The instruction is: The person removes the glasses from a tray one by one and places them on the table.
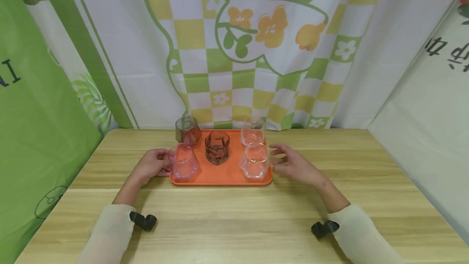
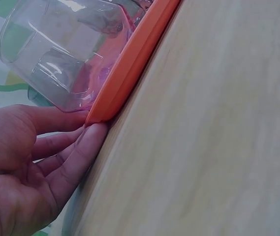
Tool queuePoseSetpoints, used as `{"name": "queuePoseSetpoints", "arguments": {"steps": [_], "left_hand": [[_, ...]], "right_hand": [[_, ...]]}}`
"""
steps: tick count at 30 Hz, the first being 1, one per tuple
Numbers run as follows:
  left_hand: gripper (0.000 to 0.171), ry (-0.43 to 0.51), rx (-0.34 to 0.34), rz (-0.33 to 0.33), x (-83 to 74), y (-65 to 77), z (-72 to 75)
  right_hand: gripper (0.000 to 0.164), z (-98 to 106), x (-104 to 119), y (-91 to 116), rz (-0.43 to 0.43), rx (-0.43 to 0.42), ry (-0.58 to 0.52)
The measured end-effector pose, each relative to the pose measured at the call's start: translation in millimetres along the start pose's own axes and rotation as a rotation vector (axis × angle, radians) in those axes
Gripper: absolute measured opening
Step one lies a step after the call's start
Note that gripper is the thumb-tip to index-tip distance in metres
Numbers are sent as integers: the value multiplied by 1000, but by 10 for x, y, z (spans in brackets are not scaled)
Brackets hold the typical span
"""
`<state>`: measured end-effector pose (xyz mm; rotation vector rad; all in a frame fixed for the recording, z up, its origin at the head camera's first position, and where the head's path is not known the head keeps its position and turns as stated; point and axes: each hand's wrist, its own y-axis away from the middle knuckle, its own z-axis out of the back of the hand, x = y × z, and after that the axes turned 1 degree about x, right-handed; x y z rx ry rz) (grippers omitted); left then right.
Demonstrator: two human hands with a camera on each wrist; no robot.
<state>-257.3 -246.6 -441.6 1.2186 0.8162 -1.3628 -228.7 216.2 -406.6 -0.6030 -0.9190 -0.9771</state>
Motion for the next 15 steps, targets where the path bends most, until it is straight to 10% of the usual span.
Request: {"name": "queuePoseSetpoints", "arguments": {"steps": [15], "left_hand": [[46, 18, 17, 0, 27, 18, 58]], "right_hand": [[98, -215, 126, -125, 151, 5, -108]]}}
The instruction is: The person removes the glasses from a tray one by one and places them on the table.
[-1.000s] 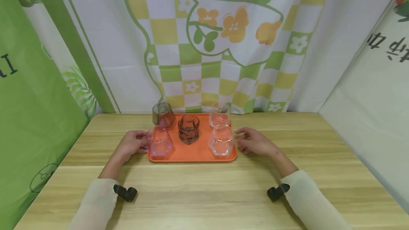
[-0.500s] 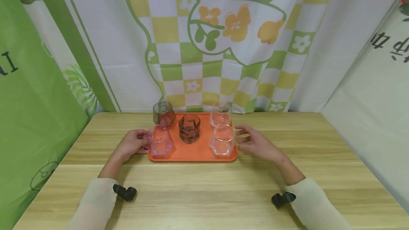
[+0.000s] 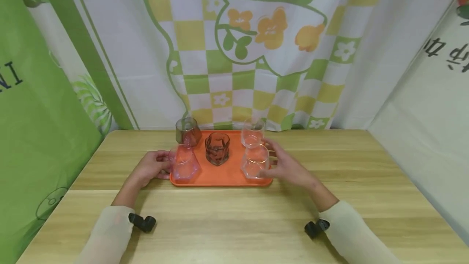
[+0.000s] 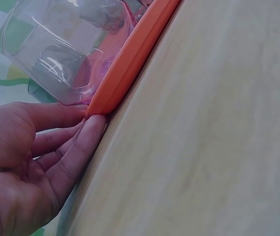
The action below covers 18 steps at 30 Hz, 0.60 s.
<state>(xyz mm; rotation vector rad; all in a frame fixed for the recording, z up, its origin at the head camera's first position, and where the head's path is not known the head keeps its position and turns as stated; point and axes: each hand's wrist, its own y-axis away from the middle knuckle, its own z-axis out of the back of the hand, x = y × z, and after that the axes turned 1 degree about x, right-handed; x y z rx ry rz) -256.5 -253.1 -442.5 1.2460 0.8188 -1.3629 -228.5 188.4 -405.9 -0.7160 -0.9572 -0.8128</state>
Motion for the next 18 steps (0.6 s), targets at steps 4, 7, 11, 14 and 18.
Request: {"name": "queuePoseSetpoints", "arguments": {"steps": [4, 7, 11, 14, 18], "left_hand": [[46, 10, -17, -3, 53, 23, 25], [47, 20, -12, -8, 63, 21, 16], [49, 23, -6, -6, 64, -8, -15], [49, 19, -15, -2, 71, -32, -25], [49, 14, -13, -2, 68, -37, -22]], "right_hand": [[99, -50, 7, -64, -27, 11, 25], [102, -60, 5, -83, -63, 22, -14], [103, -50, -21, -97, -86, 34, -42], [100, -50, -42, -115, -65, 54, -39], [93, -53, -68, -139, -22, 79, -58]]}}
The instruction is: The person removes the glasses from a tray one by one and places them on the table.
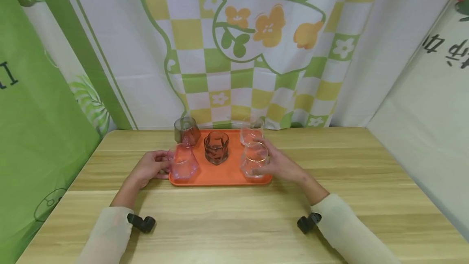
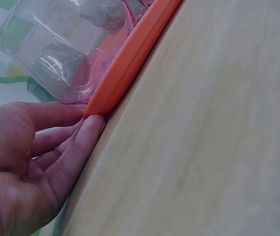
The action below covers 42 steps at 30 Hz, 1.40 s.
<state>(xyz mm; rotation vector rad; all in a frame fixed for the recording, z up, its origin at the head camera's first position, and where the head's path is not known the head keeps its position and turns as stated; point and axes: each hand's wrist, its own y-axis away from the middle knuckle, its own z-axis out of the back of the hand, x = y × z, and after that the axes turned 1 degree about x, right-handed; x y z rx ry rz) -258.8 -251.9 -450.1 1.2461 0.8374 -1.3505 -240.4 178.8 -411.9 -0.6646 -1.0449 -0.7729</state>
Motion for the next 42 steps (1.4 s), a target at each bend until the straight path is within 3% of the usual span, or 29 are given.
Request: {"name": "queuePoseSetpoints", "arguments": {"steps": [4, 14, 20, 33, 42], "left_hand": [[50, 5, 1, -3, -4, 27, 8], [51, 28, 2, -8, 43, 57, 4], [50, 28, -1, -8, 59, 105, 4], [45, 1, -7, 2, -35, 29, 19], [44, 19, -3, -5, 6, -4, 17]], "right_hand": [[87, -3, -10, -22, 34, 7, 6], [82, -38, 12, -13, 16, -38, 68], [80, -25, 11, 1, 16, -139, 84], [82, 483, 51, 91, -122, -259, 232], [85, 833, -143, 86, -208, -316, 297]]}}
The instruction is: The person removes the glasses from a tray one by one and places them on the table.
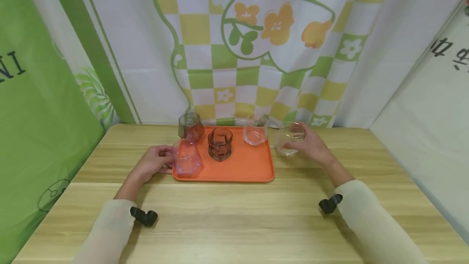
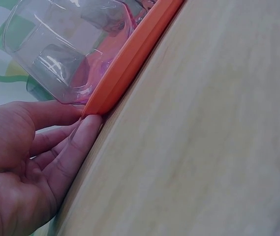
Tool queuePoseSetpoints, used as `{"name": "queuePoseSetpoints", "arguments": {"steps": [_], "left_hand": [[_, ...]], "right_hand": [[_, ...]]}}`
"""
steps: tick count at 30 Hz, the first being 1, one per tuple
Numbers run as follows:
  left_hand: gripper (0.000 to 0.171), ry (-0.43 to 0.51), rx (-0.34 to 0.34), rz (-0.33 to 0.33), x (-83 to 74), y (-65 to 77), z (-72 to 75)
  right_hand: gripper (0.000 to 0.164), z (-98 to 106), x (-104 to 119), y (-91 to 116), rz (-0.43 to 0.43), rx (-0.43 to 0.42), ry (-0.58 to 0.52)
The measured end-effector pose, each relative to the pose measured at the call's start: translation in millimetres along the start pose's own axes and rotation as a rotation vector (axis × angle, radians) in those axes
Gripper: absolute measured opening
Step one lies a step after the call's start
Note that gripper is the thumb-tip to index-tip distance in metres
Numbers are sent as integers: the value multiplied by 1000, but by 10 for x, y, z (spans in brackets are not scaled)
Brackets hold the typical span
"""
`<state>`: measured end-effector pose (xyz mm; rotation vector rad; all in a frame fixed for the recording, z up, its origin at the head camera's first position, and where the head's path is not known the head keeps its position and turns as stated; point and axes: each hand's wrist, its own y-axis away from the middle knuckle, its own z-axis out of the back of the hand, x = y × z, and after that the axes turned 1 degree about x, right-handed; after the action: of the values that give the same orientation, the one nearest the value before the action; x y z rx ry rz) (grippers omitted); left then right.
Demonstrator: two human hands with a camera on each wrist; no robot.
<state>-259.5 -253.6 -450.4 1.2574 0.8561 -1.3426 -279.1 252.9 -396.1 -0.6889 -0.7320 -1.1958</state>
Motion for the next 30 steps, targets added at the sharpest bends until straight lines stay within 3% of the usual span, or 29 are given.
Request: {"name": "queuePoseSetpoints", "arguments": {"steps": [6, 15, 30], "left_hand": [[43, 5, -2, -2, 15, -5, -20], [43, 19, 3, -10, 19, -20, -72], [40, 1, -34, 14, 12, -17, 2]], "right_hand": [[91, 106, -181, -121, -65, -21, 43], [102, 228, -351, -214, -138, -36, -50], [99, 162, -357, -309, -108, -50, -48]]}}
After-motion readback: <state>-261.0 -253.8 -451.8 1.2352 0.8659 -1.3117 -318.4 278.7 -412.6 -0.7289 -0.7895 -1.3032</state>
